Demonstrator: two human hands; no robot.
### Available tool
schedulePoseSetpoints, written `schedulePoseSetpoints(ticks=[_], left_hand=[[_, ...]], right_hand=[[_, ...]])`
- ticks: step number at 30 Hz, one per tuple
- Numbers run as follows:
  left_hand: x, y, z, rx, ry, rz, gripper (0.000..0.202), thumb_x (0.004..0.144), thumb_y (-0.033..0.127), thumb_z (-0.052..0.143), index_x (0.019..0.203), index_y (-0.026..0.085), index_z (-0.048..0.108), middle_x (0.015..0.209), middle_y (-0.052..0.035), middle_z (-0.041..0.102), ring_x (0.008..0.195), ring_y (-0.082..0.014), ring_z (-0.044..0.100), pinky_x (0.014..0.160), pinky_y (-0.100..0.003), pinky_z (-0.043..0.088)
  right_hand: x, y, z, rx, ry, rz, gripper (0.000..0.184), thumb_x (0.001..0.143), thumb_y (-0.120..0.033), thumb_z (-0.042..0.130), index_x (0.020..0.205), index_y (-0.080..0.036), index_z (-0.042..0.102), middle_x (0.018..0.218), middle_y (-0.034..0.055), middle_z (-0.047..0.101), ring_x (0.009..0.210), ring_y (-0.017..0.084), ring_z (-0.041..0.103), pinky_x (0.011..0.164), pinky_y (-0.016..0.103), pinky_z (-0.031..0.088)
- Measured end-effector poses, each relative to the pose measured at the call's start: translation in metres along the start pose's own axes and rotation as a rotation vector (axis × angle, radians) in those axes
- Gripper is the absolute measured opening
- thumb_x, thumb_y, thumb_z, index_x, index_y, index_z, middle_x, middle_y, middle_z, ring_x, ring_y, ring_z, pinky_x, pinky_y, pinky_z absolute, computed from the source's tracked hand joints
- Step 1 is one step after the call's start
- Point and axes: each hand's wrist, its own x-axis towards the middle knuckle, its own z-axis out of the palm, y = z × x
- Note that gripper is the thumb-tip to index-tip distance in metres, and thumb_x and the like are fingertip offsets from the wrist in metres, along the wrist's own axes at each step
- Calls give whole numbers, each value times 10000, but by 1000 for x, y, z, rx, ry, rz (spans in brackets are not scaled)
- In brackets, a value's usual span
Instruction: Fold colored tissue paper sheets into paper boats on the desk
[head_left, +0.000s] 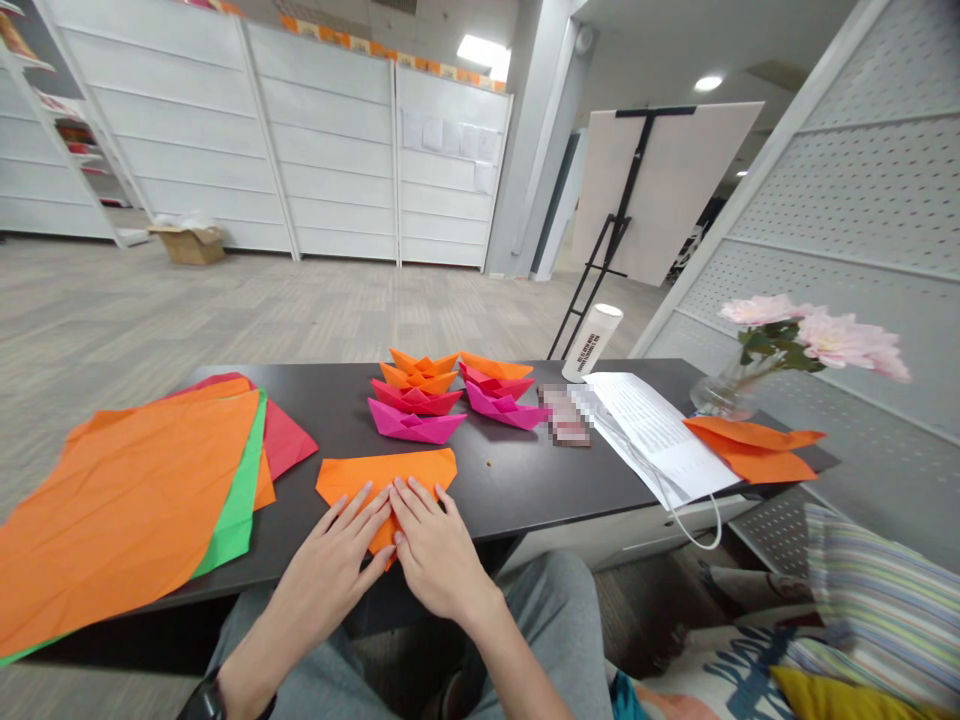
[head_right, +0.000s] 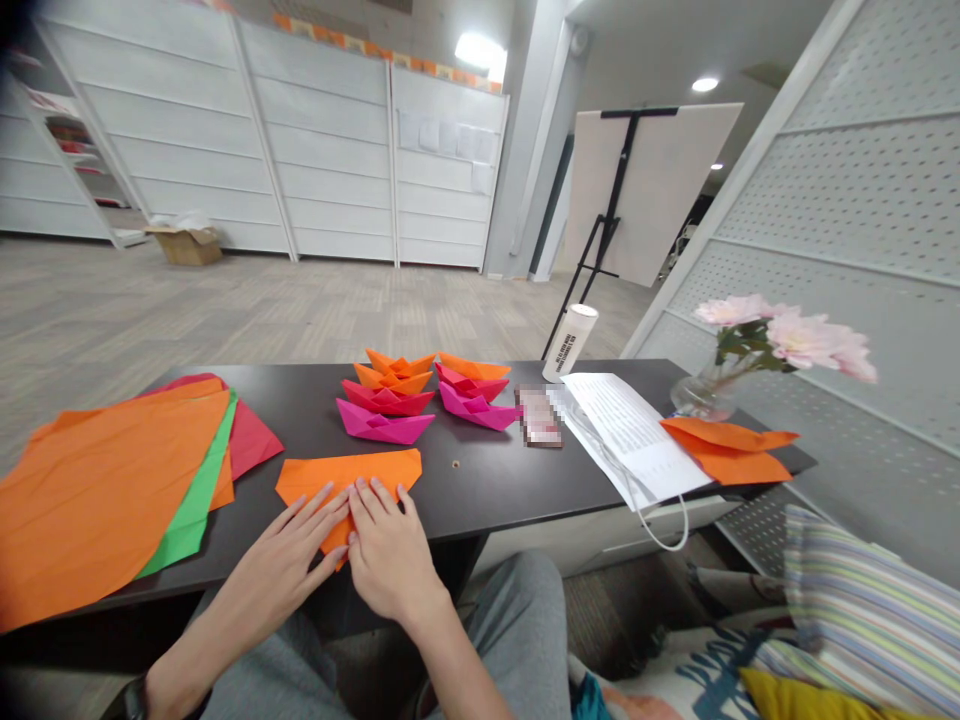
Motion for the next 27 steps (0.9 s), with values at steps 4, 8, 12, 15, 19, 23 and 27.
schedulePoseSetpoints(ticks=[4, 8, 12, 15, 19, 23, 27], left_hand=[[-3, -2, 3, -10, 3, -4, 557, 880, 395, 575, 1395, 192, 520, 1415, -93, 574, 1317, -294, 507, 1098, -447, 380], [-3, -1, 1, 4, -14, 8, 594, 877, 407, 577, 1425, 198, 484, 1439, -86, 550, 1329, -293, 492, 1106, -443, 369], [-3, -2, -5, -22, -39, 19, 648, 911, 530, 517, 1453, 183, 444, 1460, -88, 527, 1348, -286, 471, 1107, -434, 367], [-5, -5, -6, -42, -49, 38, 671, 914, 555, 508, 1465, 181, 426, 1470, -97, 514, 1356, -283, 464, 1112, -431, 363], [-8, -8, -4, -70, -47, 42, 660, 930, 535, 499, 1485, 195, 394, 1476, -94, 506, 1362, -268, 461, 1113, -420, 368], [-9, -9, -4, -79, -47, 42, 685, 924, 549, 502, 1499, 200, 369, 1482, -98, 497, 1359, -277, 464, 1105, -424, 377], [-8, -10, -7, -85, -39, 69, 744, 895, 579, 529, 1499, 177, 366, 1477, -117, 500, 1352, -299, 467, 1104, -434, 371]], right_hand=[[1, 0, -1, 24, -6, 11, 507, 1021, -299, 320, 1516, -190, 316, 1585, 42, 319, 1474, 176, 239, 1213, 438, 184], [0, -2, -1, 43, -3, 28, 502, 1036, -342, 286, 1516, -199, 318, 1582, 36, 325, 1475, 171, 238, 1216, 431, 167], [-1, -2, -2, 58, -3, 42, 540, 1027, -444, 326, 1516, -215, 320, 1582, 28, 327, 1474, 174, 241, 1220, 421, 151], [0, -2, -2, 65, -1, 44, 560, 1007, -461, 383, 1510, -220, 336, 1578, 32, 334, 1471, 183, 252, 1219, 418, 153], [0, -3, -3, 79, 8, 42, 575, 977, -451, 450, 1499, -225, 363, 1567, 39, 359, 1462, 195, 278, 1216, 418, 163], [-1, -4, -4, 74, 15, 53, 608, 942, -441, 500, 1495, -225, 370, 1571, 41, 352, 1465, 201, 269, 1218, 417, 158], [-3, -3, -3, 82, 11, 17, 728, 869, -432, 568, 1511, -181, 335, 1585, 70, 319, 1476, 220, 235, 1221, 431, 129]])
